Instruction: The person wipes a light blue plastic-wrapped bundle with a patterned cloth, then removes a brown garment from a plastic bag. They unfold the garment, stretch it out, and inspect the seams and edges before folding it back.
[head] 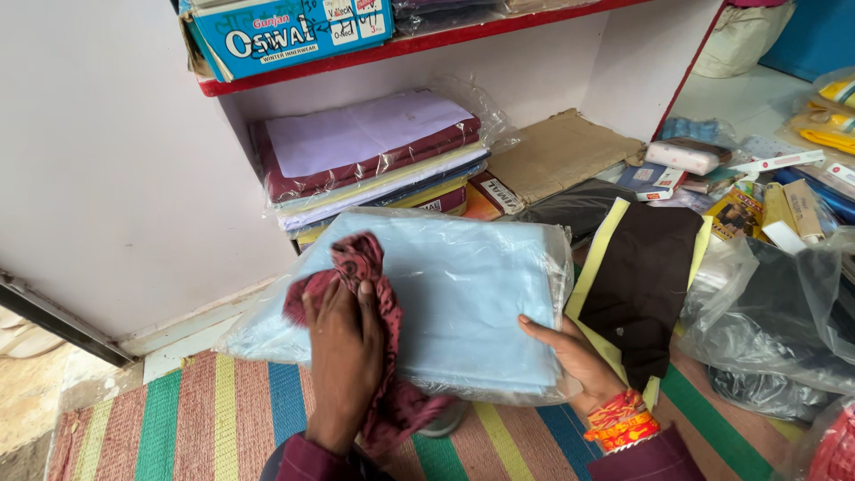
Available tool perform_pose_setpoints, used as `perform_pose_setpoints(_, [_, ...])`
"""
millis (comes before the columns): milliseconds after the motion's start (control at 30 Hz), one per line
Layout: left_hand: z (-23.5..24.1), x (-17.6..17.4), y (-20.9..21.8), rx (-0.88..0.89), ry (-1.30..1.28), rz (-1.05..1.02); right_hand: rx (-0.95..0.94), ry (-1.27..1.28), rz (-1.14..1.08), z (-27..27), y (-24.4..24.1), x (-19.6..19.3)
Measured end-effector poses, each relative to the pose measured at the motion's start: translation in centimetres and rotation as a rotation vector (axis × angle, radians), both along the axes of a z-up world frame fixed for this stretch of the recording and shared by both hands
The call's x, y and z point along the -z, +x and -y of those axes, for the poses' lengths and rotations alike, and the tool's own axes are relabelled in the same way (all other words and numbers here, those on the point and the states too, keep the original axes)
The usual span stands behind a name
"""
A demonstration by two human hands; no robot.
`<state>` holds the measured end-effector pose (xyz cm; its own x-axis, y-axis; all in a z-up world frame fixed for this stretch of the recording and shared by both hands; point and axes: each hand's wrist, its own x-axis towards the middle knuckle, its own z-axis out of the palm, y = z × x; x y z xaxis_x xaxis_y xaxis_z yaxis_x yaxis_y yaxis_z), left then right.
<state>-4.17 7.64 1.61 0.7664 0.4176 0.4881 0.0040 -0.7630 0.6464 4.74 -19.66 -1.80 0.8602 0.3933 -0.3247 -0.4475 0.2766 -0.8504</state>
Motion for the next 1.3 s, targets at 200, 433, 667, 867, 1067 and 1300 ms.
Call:
perform_pose_setpoints(200, [10.1, 1.7, 1.0, 0.245, 0.028, 0.215, 0.055, 0.119, 0.097, -0.5, 0.7, 2.4])
perform_pose_setpoints(433, [14.2, 4.1, 4.1, 0.380, 0.218, 0.198, 0.055, 0.139, 0.244, 1.0, 2.3, 5.1])
perform_pose_setpoints(667, [-1.0, 2.6, 6.8, 0.262, 0.258, 0.042, 0.028, 0.267, 0.041, -0.6, 2.2, 0.9])
perform_pose_setpoints(867, [-3.0, 2.4, 7.6, 0.108, 0.283, 0.037, -0.079, 0.903, 0.204, -0.6, 0.3, -2.4])
perform_pose_setpoints(1067, [-1.8, 0.3, 6.7, 0.112, 0.137, 0.023, 0.079, -0.484, 1.149, -2.0, -2.2, -2.3])
perform_pose_setpoints(1300, [-1.3, -1.1, 6.1, 0.188, 0.067, 0.047, 0.299, -0.969, 1.737, -2.7, 0.4, -6.2])
